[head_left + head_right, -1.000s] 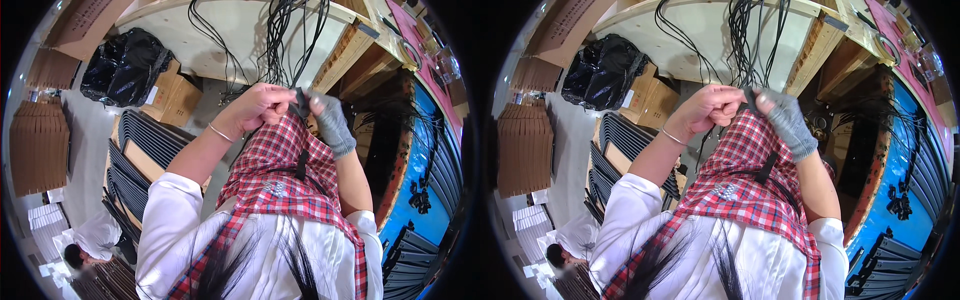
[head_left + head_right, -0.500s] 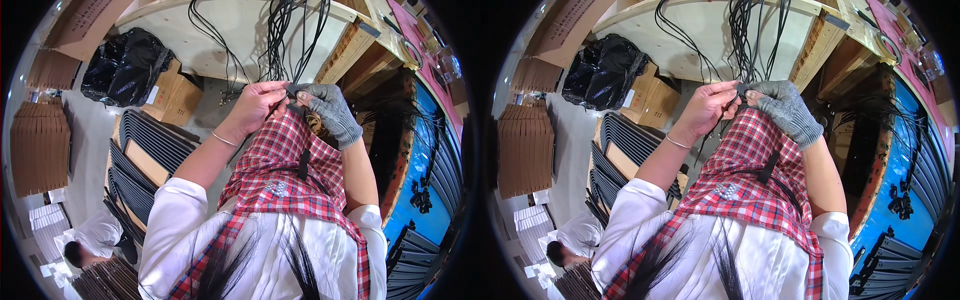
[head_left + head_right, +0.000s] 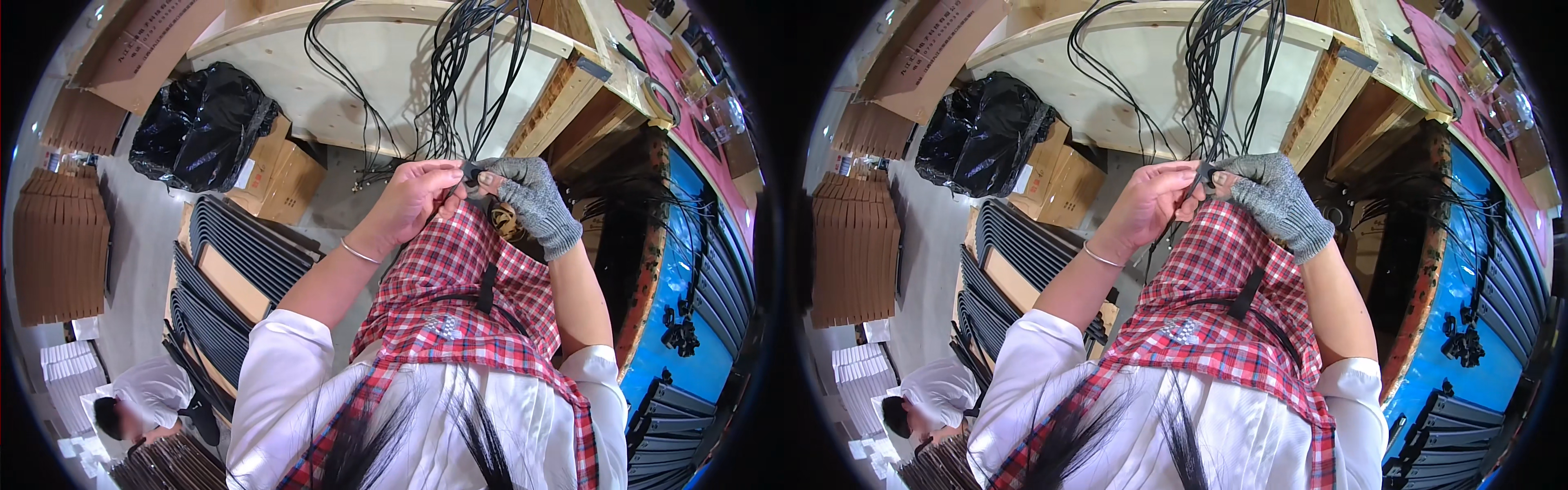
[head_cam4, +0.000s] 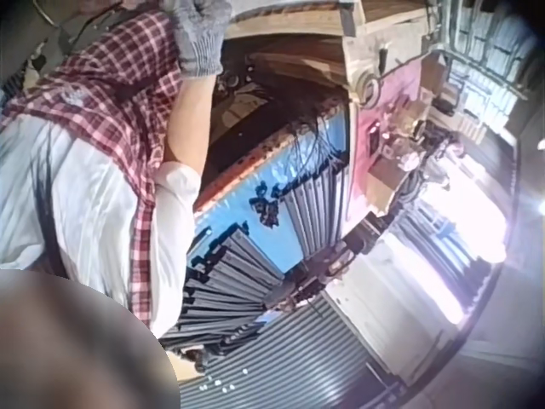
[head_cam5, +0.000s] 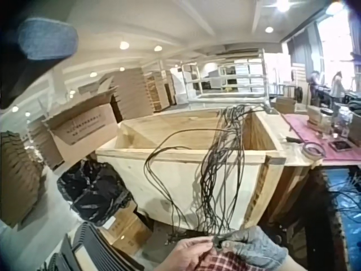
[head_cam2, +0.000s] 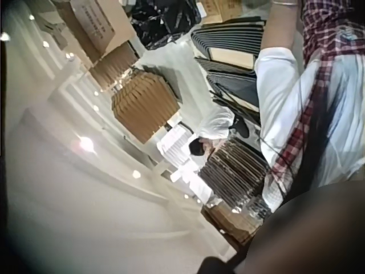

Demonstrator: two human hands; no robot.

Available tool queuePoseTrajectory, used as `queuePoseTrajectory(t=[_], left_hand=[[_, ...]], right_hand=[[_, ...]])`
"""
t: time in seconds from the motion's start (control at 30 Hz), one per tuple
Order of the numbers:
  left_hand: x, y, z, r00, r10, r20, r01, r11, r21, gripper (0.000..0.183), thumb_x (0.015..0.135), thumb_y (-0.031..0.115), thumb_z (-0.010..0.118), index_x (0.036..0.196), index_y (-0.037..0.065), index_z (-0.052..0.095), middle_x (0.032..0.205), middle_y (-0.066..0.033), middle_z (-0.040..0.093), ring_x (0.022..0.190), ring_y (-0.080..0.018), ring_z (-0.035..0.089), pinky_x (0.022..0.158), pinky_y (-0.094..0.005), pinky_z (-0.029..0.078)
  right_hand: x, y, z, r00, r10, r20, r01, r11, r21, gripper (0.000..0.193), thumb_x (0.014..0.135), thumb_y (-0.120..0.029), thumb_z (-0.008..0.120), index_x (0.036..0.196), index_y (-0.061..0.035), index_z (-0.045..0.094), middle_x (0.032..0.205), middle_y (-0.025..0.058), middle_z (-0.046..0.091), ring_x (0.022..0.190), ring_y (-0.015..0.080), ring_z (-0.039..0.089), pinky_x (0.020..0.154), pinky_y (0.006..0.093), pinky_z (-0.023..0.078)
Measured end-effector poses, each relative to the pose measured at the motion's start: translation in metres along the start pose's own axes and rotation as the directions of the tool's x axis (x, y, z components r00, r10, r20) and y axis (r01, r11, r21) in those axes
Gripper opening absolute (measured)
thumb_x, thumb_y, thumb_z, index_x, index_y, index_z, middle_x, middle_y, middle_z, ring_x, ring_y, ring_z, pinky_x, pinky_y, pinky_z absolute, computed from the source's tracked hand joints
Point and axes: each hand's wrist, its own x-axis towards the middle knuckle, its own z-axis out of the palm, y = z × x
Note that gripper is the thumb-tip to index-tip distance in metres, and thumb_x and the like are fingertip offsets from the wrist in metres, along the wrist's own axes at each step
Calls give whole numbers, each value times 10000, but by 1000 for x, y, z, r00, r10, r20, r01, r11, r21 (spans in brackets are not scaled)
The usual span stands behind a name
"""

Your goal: Attaching connectors to bundles of wires as part of a manufacturing process.

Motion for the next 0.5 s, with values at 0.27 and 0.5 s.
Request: queuePoseTrajectory(t=[0.27, 0.5], left_hand=[[11, 12, -2, 995, 22, 93, -19, 999, -29, 241, 807, 64, 524, 1000, -79, 507, 720, -106, 567, 544, -122, 511, 495, -217, 418], [16, 13, 9, 999, 40, 35, -40, 999, 17, 208, 803, 74, 541, 960, -63, 538, 678, -84, 560, 514, -97, 489, 450, -205, 377]], right_hand=[[6, -5, -23, 1000, 13, -20, -17, 974, -228, 244, 780, -187, 598, 828, 51, 628, 737, 78, 617, 678, 91, 537, 654, 237, 439], [15, -13, -25, 987, -90, 131, 119, 965, -234, 263, 776, -218, 601, 785, 44, 626, 715, 96, 608, 674, 113, 539, 647, 246, 432]])
